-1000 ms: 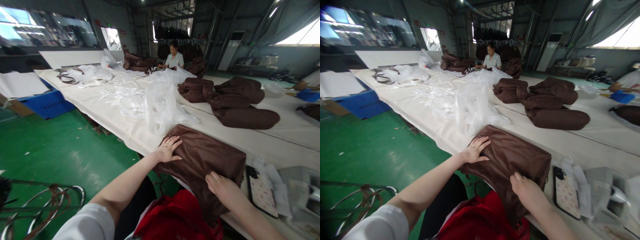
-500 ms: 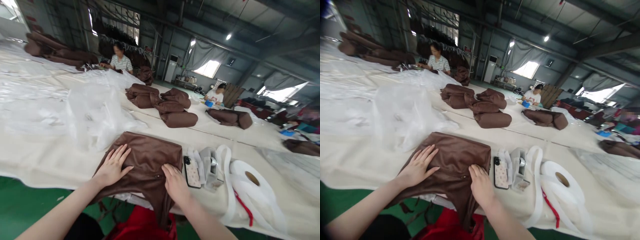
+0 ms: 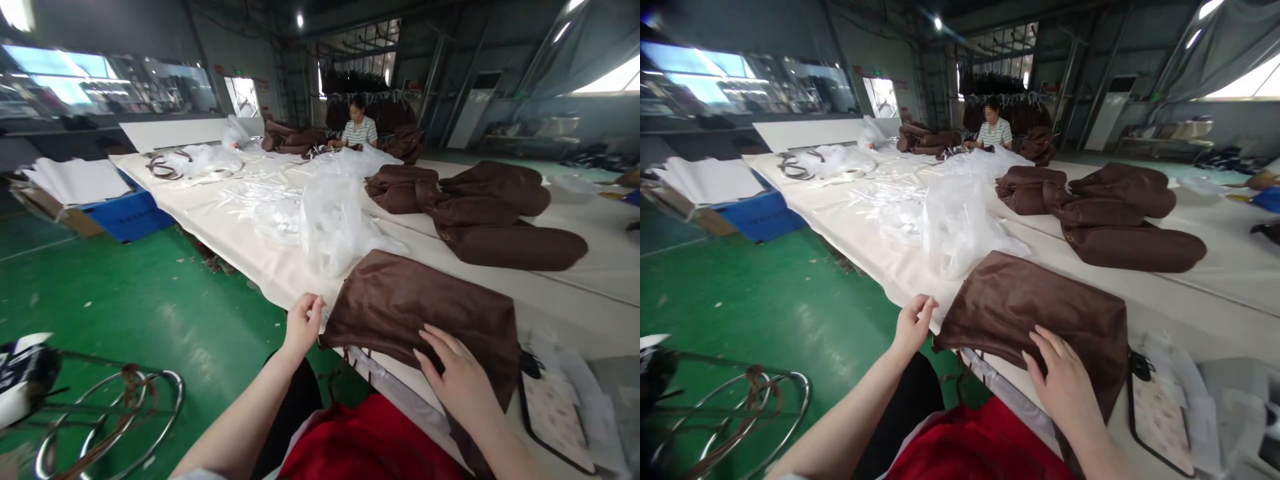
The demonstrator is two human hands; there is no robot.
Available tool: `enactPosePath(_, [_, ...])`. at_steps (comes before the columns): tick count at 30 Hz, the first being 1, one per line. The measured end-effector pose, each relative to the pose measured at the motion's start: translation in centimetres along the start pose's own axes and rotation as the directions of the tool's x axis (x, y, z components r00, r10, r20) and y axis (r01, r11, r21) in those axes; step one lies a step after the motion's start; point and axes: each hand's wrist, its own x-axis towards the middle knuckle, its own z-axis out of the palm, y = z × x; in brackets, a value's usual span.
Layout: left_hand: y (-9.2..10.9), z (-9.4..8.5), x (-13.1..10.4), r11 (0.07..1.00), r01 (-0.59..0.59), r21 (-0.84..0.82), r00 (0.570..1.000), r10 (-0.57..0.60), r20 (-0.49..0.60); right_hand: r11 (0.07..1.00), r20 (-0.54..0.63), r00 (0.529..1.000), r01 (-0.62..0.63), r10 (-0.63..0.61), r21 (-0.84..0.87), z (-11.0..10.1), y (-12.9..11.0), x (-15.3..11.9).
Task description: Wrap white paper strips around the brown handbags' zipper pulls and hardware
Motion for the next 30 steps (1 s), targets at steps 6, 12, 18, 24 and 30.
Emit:
enactPosePath(6, [-2.5, 0.1, -9.7, 0.959, 0.271, -0.077, 0.947, -0.252, 0.200, 1.000, 0.099, 0.995, 0.023, -0.023, 0.007, 3.4, -2.0, 1.0])
enactPosePath(12, [0.2, 3.7, -10.0, 0.943, 0.323, -0.085, 0.898, -0.277, 0.341, 0.999, 0.114, 0.993, 0.039, -0.041, 0.017, 4.1, -1.4, 0.8])
enactPosePath(18, [0.3, 3.8, -7.4, 0.973, 0.230, 0.021, 0.896, -0.220, 0.385, 0.999, 0.167, 0.985, 0.029, -0.036, 0.045, 3.3, -1.6, 0.6])
enactPosePath(24, [0.0, -0.2, -6.2, 0.996, 0.083, 0.034, 0.814, -0.087, 0.575, 0.999, 0.177, 0.983, 0.032, -0.038, 0.037, 3.2, -1.5, 0.6])
enactPosePath(30, [-0.5, -2.1, -5.1, 0.993, -0.115, 0.033, 0.711, 0.059, 0.700, 0.997, 0.151, 0.986, 0.071, -0.072, 0.009, 4.1, -0.8, 0.2])
